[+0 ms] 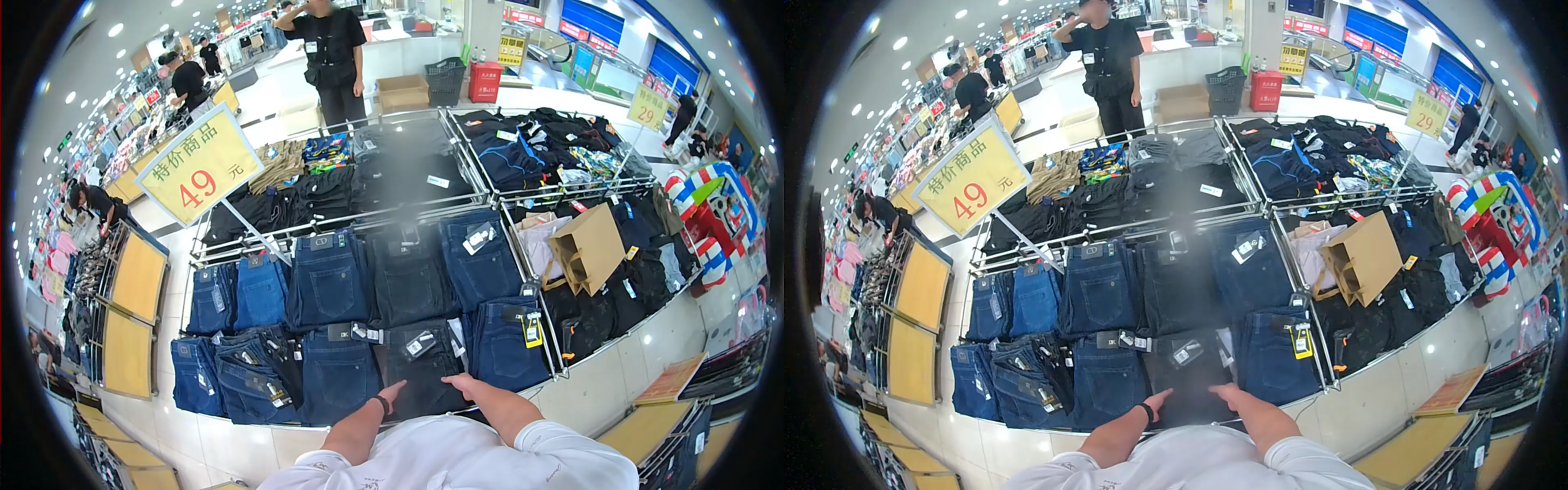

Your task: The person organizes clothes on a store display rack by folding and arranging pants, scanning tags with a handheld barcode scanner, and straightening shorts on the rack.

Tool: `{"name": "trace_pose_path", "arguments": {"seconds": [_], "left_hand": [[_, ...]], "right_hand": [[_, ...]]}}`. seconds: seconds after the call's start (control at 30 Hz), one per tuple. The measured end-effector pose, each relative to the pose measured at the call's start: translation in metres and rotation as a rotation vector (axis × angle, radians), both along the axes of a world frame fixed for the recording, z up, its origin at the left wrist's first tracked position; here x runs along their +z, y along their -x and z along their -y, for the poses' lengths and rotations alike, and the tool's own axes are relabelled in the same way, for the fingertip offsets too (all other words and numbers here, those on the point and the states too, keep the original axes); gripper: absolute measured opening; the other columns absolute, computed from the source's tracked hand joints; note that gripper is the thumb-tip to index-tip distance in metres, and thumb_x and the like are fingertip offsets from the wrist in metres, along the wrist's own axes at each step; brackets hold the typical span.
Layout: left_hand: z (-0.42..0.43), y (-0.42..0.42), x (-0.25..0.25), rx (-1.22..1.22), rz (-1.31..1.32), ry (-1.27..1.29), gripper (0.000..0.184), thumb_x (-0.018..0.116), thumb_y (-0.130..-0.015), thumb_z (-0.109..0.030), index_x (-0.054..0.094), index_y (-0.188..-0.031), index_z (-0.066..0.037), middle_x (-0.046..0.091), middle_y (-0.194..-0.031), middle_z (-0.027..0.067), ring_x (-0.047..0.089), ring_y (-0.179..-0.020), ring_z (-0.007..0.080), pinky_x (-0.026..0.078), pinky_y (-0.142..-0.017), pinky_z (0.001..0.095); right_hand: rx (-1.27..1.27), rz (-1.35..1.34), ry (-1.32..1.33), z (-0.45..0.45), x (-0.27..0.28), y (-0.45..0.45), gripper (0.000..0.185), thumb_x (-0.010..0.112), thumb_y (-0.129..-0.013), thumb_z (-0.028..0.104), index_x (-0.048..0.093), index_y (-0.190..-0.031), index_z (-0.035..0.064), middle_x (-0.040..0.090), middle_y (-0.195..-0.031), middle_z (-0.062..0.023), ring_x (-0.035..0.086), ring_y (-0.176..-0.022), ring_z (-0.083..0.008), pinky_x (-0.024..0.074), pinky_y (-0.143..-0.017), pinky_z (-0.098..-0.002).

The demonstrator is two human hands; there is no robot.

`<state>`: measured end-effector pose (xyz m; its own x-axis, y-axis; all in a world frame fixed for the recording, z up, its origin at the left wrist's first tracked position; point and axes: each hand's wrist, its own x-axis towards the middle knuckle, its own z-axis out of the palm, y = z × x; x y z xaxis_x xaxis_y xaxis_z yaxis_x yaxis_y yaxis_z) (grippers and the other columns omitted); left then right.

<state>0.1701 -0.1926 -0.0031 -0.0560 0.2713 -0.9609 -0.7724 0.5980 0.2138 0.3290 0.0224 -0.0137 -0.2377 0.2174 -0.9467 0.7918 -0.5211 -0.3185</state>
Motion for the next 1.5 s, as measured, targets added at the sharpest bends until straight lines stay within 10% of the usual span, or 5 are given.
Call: {"name": "trace_pose_path", "arguments": {"seconds": [0.83,0.93,1.13,1.27,1.5], "left_hand": [[0.020,-0.046,0.028,-0.109,-0.552,0.166,0.056,0.073,-0.084,-0.038,0.063,-0.120,0.003,0.069,-0.112,0.0164,0.068,-0.100,0.0296,0.054,-0.085,0.0391],[0.032,-0.046,0.008,-0.331,-0.792,0.016,0.061,0.075,-0.081,-0.041,0.063,-0.122,0.003,0.068,-0.115,0.0184,0.066,-0.105,0.0296,0.052,-0.091,0.0367],[0.110,-0.111,-0.048,-0.421,-0.706,-0.093,0.059,0.075,-0.081,-0.038,0.060,-0.127,-0.004,0.067,-0.122,0.0140,0.065,-0.111,0.0260,0.049,-0.097,0.0386],[0.033,-0.056,-0.003,-0.318,-0.864,0.016,0.056,0.081,-0.078,-0.028,0.061,-0.123,-0.002,0.067,-0.120,0.0159,0.062,-0.115,0.0294,0.047,-0.100,0.0372],[0.021,-0.066,0.040,-0.269,-0.753,0.087,0.044,0.073,-0.087,-0.014,0.058,-0.124,0.002,0.067,-0.119,0.0140,0.063,-0.110,0.0244,0.048,-0.097,0.0365]], "right_hand": [[0.185,-0.127,0.076,-0.003,0.029,-0.016,0.023,0.068,-0.091,0.015,0.063,-0.110,0.0026,0.067,-0.104,-0.0130,0.065,-0.094,-0.0246,0.0550,-0.071,-0.0384],[0.754,-0.606,-0.168,-0.006,-0.135,-0.029,0.032,0.070,-0.088,0.013,0.063,-0.115,-0.0034,0.066,-0.111,-0.0154,0.064,-0.100,-0.0279,0.0539,-0.080,-0.0425],[0.169,0.309,0.359,0.005,0.116,-0.020,0.038,0.067,-0.088,0.024,0.064,-0.119,0.0040,0.063,-0.120,-0.0162,0.064,-0.106,-0.0338,0.0504,-0.093,-0.0444],[0.468,-0.207,-0.279,0.010,0.061,-0.025,0.043,0.071,-0.084,0.008,0.058,-0.124,-0.0032,0.062,-0.119,-0.0210,0.061,-0.110,-0.0340,0.0509,-0.089,-0.0494],[0.320,-0.130,0.045,0.006,0.011,-0.025,0.024,0.066,-0.090,0.007,0.057,-0.112,0.0061,0.058,-0.105,-0.0089,0.060,-0.091,-0.0245,0.0591,-0.061,-0.0376]]}}
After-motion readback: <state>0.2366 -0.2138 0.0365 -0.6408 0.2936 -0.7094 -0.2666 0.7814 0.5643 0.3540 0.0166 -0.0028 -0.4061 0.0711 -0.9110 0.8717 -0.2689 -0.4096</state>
